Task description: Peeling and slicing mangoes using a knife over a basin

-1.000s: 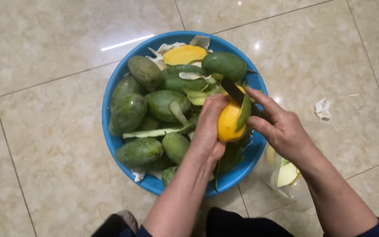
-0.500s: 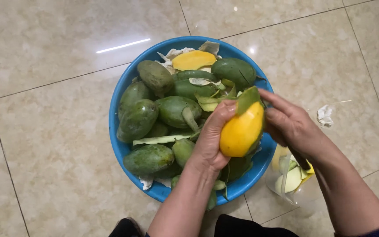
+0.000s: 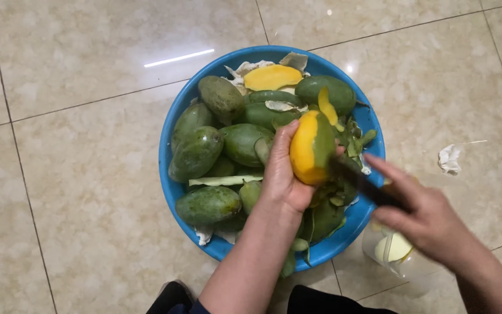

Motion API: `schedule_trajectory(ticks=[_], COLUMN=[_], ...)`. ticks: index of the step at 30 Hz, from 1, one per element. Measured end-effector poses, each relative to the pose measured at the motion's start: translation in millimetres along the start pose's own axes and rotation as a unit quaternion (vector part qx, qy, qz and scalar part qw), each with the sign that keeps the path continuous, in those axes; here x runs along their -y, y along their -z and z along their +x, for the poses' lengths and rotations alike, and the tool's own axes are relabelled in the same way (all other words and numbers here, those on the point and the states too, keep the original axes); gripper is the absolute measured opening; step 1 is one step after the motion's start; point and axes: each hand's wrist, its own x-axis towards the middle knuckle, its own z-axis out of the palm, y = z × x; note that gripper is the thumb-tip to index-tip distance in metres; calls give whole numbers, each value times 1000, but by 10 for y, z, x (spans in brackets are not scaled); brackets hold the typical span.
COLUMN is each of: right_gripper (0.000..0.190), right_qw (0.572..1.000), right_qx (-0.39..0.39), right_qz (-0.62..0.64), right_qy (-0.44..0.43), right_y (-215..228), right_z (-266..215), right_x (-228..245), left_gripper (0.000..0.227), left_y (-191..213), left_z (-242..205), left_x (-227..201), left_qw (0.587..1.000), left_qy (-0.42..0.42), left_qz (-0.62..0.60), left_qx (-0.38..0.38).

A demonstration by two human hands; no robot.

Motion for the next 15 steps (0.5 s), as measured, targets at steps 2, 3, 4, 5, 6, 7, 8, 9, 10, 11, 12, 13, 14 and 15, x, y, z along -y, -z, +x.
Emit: schedule_trajectory(ticks=[2,3,4,5,6,7,8,9,10,11,12,13,14,15], right_gripper=[95,94,94,94,94,94,92,90,90,91,91,91,91,91], right_qw=[996,986,986,978,968,968,963,958,957,956,954,954,949,943], right_qx=[-18,-33,-33,-50,-66,-66,-82,-98,-99,-97,-96,-96,-106,-115], right_qz=[-72,-142,-141,-175,-209,-209,-212,-216,-216,-227,-238,-238,-249,-260], right_qy=[42,82,82,101,119,120,142,163,163,159,155,155,164,172], right_y=[-29,-61,-71,-81,-90,-91,-90,-84,-74,-66,-60,-62,-66,-67], right_z=[-61,-99,-96,-89,-82,-92,-103,-119,-123,-123,-121,-127,-132,-139], right_x=[1,-3,-22,-35,-46,-33,-21,-13,-21,-26,-31,-34,-40,-47], left_gripper=[48,50,50,50,49,49,50,52,52,51,50,50,53,56], left_y=[-35,-34,-42,-53,-64,-80,-95,-112,-109,-106,-103,-99,-94,-90], left_z=[-38,-71,-85,-99,-115,-130,-145,-161,-166,-169,-172,-177,-181,-184], left_x=[-5,-9,5,12,18,21,25,38,52,61,69,80,93,109], left_qw=[1000,999,998,998,997,997,996,995,995,996,997,997,997,996], left_qy=[12,24,24,19,14,13,17,21,21,19,17,17,13,10], left_qz=[23,45,46,57,69,70,74,77,77,70,62,63,68,74], left_qx=[-7,-19,-18,-23,-28,-27,-40,-53,-52,-46,-40,-40,-46,-53])
